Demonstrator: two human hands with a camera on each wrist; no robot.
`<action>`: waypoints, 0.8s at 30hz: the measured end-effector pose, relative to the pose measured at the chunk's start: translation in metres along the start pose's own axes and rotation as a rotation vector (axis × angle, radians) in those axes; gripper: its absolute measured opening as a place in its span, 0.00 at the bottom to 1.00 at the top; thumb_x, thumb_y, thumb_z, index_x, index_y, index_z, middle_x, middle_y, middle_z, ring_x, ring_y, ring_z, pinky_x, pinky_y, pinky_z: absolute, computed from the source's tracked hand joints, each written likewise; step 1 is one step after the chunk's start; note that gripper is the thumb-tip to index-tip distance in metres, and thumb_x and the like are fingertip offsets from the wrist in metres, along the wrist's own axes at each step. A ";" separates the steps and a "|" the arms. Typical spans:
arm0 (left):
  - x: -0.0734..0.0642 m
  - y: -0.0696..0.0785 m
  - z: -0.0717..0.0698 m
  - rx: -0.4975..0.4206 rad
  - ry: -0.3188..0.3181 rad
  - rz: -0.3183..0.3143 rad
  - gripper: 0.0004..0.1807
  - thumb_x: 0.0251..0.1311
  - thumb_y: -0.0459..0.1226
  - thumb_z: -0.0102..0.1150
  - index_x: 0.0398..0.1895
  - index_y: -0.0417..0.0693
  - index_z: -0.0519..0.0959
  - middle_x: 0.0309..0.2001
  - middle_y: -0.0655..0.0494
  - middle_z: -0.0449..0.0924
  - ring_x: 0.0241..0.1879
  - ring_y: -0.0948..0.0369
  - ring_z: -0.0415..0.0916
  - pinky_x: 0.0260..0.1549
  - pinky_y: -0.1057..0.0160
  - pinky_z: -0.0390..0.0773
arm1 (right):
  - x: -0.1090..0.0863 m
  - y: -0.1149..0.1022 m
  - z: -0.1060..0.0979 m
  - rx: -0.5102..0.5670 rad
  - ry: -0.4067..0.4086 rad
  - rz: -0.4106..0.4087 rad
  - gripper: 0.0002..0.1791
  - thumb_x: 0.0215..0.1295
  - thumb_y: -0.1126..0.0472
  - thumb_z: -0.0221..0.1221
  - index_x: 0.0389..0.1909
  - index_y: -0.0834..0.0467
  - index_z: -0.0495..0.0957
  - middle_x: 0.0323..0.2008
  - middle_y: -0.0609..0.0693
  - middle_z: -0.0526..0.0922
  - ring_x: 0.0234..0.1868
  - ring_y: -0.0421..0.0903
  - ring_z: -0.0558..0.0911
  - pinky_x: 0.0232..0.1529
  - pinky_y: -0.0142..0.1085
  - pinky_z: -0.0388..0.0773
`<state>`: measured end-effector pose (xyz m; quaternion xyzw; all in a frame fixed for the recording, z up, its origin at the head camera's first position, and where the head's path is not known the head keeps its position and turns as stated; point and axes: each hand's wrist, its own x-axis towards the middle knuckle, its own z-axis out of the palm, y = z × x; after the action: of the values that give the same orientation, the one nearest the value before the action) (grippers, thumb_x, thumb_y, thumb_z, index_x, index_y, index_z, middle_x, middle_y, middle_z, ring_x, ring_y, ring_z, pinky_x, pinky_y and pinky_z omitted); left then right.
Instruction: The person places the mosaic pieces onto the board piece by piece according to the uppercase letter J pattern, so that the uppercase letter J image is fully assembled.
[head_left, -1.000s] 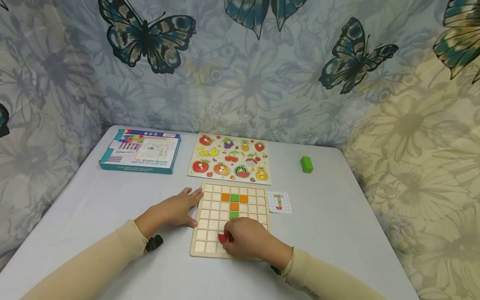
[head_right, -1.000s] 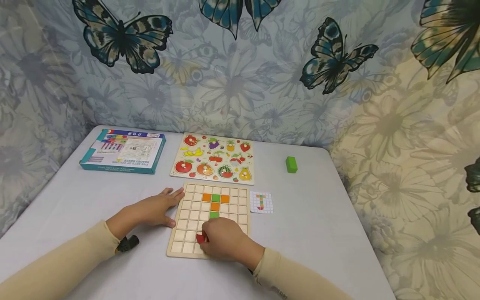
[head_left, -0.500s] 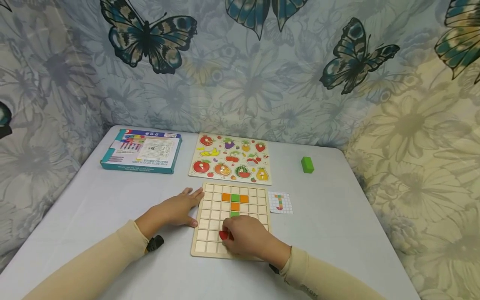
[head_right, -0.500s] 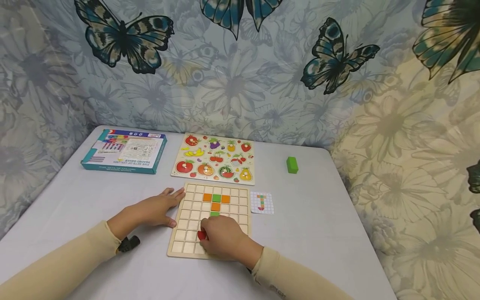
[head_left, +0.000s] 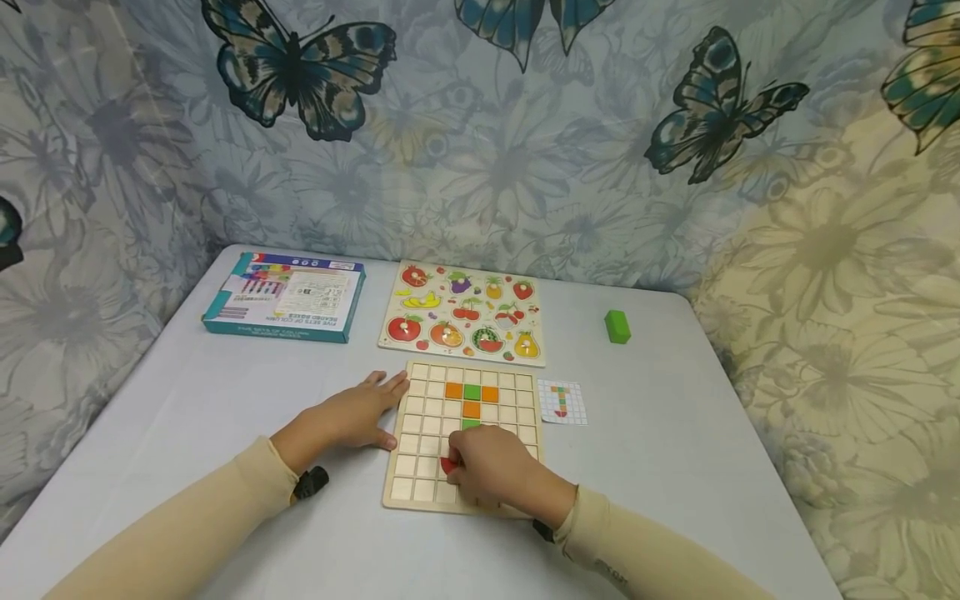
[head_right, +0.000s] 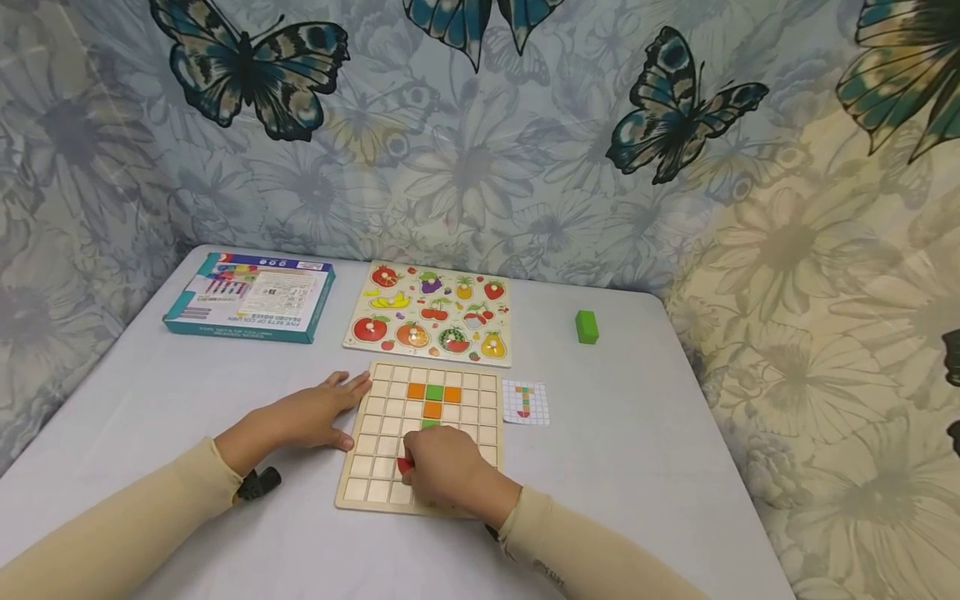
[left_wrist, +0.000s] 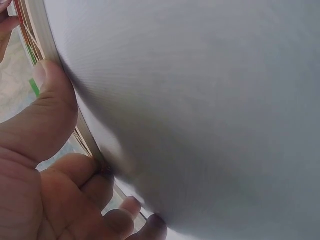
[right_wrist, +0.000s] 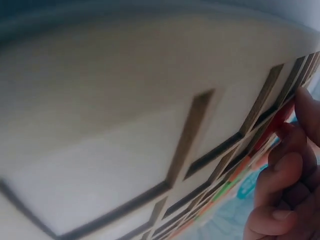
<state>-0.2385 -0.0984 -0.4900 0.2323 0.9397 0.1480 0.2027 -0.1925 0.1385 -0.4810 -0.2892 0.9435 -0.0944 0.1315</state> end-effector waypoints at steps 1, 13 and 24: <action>0.000 0.000 0.000 -0.004 0.002 0.001 0.53 0.52 0.49 0.71 0.76 0.41 0.54 0.77 0.50 0.47 0.74 0.40 0.40 0.65 0.40 0.55 | 0.000 0.000 0.000 0.004 -0.005 0.003 0.12 0.56 0.52 0.71 0.25 0.47 0.76 0.18 0.36 0.71 0.21 0.36 0.70 0.22 0.32 0.68; -0.001 0.004 -0.003 -0.001 0.011 0.012 0.53 0.52 0.50 0.71 0.76 0.41 0.54 0.77 0.50 0.46 0.74 0.40 0.40 0.65 0.40 0.54 | -0.004 0.012 -0.001 0.102 0.018 0.005 0.13 0.54 0.50 0.72 0.22 0.46 0.77 0.17 0.35 0.72 0.21 0.36 0.71 0.22 0.30 0.68; 0.001 0.006 -0.001 -0.013 0.007 0.026 0.53 0.53 0.50 0.71 0.76 0.41 0.54 0.77 0.49 0.46 0.74 0.40 0.39 0.66 0.40 0.54 | -0.014 0.021 -0.008 0.104 0.038 -0.018 0.15 0.53 0.46 0.72 0.35 0.49 0.82 0.19 0.34 0.72 0.21 0.36 0.71 0.23 0.31 0.69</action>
<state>-0.2374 -0.0931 -0.4871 0.2426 0.9364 0.1574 0.1988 -0.1948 0.1640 -0.4757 -0.2887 0.9370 -0.1499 0.1277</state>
